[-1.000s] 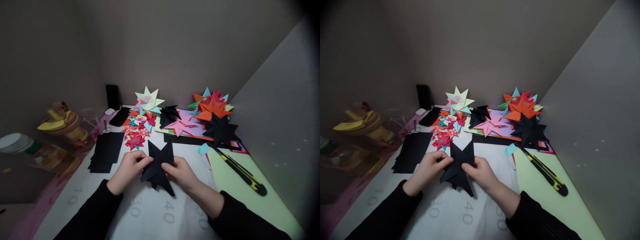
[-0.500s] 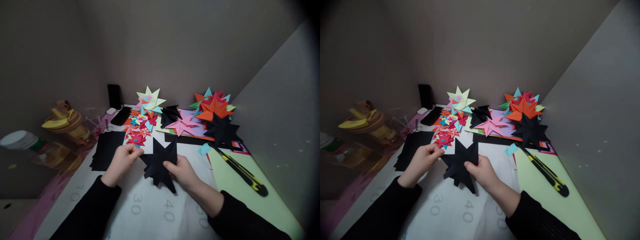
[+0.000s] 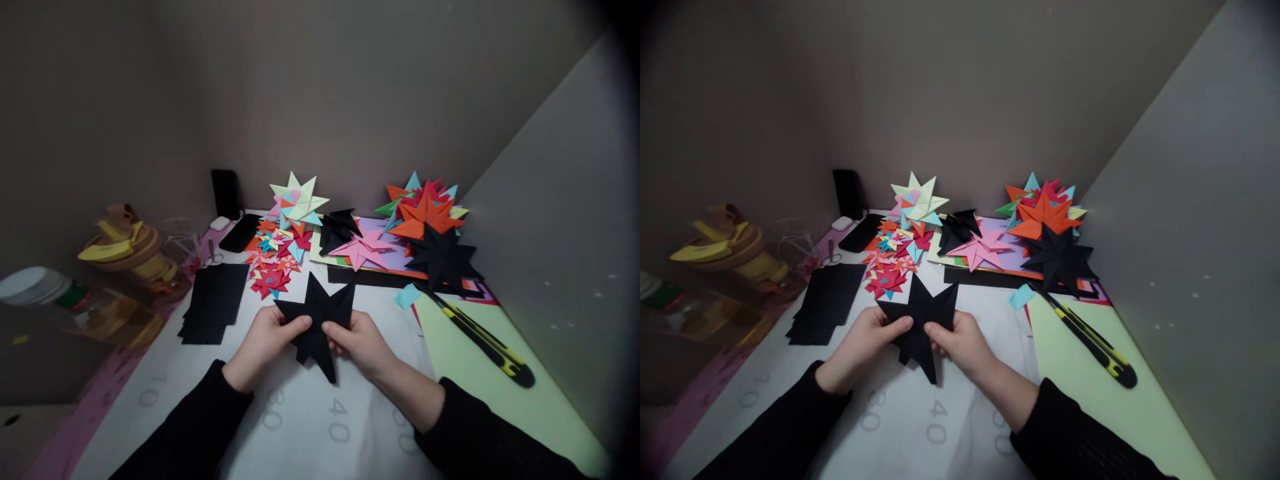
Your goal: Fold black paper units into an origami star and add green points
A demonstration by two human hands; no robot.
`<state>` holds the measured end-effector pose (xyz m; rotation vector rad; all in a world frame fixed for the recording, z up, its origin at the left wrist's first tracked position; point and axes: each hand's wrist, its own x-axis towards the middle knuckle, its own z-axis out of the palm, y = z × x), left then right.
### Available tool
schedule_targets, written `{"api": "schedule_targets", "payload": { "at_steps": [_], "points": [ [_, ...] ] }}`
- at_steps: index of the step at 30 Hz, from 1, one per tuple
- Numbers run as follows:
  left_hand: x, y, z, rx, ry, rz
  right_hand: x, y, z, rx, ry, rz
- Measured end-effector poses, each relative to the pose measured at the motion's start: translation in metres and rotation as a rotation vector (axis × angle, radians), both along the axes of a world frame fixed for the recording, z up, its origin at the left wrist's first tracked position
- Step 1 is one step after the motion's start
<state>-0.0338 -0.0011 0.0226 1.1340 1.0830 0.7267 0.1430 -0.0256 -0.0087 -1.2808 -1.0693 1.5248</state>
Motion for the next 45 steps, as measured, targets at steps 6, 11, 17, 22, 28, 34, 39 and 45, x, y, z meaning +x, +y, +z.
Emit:
{"api": "schedule_targets", "payload": {
  "at_steps": [6, 11, 17, 22, 28, 34, 39, 45],
  "points": [
    [-0.003, 0.002, 0.001, 0.054, 0.11, 0.031, -0.001, 0.0, 0.001, 0.021, -0.015, 0.036],
    [0.0, -0.001, 0.002, 0.093, 0.127, 0.053, -0.002, 0.0, 0.0, -0.006, -0.003, 0.006],
    [0.003, -0.003, 0.013, 0.108, 0.131, 0.063, -0.002, 0.0, -0.002, 0.059, 0.17, -0.027],
    [0.002, -0.003, 0.008, 0.166, 0.223, 0.021, -0.004, -0.001, -0.005, -0.027, 0.233, -0.033],
    [0.004, -0.005, 0.006, 0.194, 0.251, 0.03, -0.008, -0.002, -0.005, -0.037, 0.229, -0.028],
    [0.001, -0.003, 0.011, 0.197, 0.244, 0.03, -0.006, -0.002, 0.003, 0.044, 0.194, -0.007],
    [0.001, -0.004, 0.007, 0.183, 0.224, 0.036, -0.005, -0.002, 0.002, 0.095, 0.15, 0.01],
    [0.003, -0.004, 0.003, 0.221, 0.192, 0.017, -0.004, -0.002, 0.001, 0.111, 0.133, -0.074]
  ]
}}
